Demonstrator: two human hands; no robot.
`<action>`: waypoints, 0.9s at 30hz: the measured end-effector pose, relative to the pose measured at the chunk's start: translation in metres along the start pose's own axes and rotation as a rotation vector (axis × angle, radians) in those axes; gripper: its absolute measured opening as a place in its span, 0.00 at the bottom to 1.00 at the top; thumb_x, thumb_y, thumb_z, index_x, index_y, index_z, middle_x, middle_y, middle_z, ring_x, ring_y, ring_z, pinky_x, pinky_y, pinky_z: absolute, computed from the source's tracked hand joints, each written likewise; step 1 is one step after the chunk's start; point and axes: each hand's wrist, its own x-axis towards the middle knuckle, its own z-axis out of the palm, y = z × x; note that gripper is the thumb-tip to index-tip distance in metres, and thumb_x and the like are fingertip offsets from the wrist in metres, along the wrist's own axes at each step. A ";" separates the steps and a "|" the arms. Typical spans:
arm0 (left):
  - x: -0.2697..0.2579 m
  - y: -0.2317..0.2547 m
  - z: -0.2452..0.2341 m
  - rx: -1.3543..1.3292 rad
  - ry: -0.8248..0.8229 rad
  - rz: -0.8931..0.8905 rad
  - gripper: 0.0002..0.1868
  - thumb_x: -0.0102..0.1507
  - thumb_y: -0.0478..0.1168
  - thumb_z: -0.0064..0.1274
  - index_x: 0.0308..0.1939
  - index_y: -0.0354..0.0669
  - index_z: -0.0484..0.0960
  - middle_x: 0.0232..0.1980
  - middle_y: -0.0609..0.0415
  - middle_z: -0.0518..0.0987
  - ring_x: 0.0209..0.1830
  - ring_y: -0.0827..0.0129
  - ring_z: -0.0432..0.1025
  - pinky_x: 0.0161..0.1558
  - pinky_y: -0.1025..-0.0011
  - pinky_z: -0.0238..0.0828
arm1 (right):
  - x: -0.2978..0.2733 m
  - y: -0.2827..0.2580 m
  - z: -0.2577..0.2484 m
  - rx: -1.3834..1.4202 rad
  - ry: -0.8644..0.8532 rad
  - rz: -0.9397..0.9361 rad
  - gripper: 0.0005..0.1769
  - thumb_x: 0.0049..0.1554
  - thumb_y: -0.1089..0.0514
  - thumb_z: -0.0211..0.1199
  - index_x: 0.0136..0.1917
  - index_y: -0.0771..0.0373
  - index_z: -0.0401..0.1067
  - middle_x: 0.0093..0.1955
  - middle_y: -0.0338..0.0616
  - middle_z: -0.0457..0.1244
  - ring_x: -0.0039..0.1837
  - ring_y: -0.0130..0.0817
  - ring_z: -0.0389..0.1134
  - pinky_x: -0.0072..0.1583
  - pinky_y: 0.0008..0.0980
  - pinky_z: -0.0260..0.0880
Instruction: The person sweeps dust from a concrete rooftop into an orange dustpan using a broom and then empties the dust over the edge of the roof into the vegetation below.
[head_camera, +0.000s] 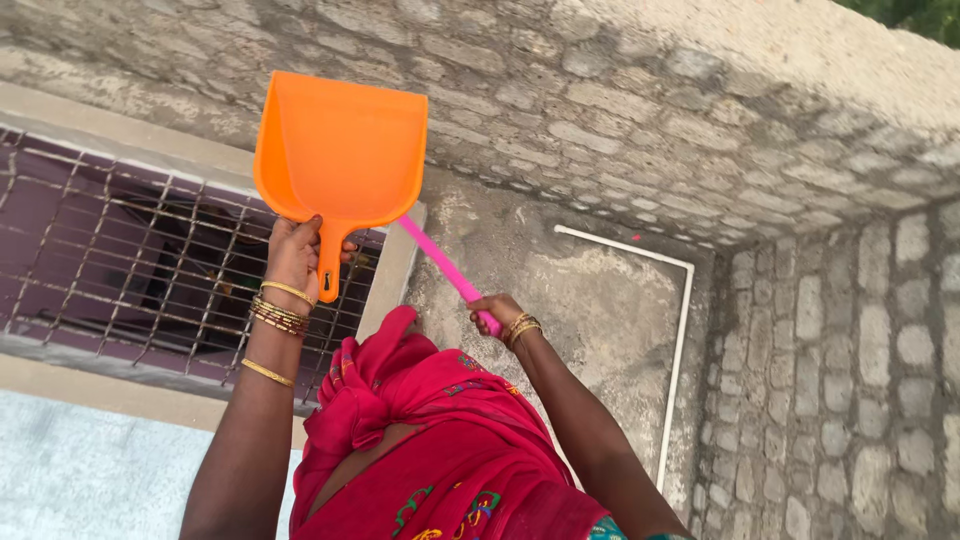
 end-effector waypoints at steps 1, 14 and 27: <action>-0.002 0.003 -0.002 -0.002 0.010 0.007 0.12 0.72 0.35 0.43 0.58 0.36 0.65 0.46 0.39 0.82 0.31 0.58 0.80 0.31 0.67 0.81 | 0.014 -0.003 0.000 0.133 -0.074 0.030 0.08 0.57 0.62 0.65 0.45 0.68 0.70 0.32 0.42 0.63 0.27 0.24 0.59 0.28 0.25 0.61; -0.020 0.019 -0.064 -0.024 0.222 0.117 0.14 0.76 0.42 0.38 0.56 0.33 0.69 0.43 0.40 0.82 0.31 0.60 0.80 0.30 0.70 0.80 | 0.020 -0.009 0.080 -0.141 -0.080 -0.008 0.08 0.56 0.65 0.65 0.44 0.73 0.69 0.30 0.46 0.64 0.29 0.33 0.65 0.30 0.34 0.67; -0.021 0.033 -0.070 -0.022 0.251 0.130 0.11 0.74 0.42 0.41 0.55 0.39 0.66 0.41 0.42 0.81 0.29 0.60 0.79 0.28 0.70 0.80 | 0.058 -0.016 0.133 0.195 0.067 -0.025 0.03 0.57 0.67 0.63 0.45 0.69 0.71 0.30 0.44 0.63 0.28 0.31 0.64 0.30 0.31 0.66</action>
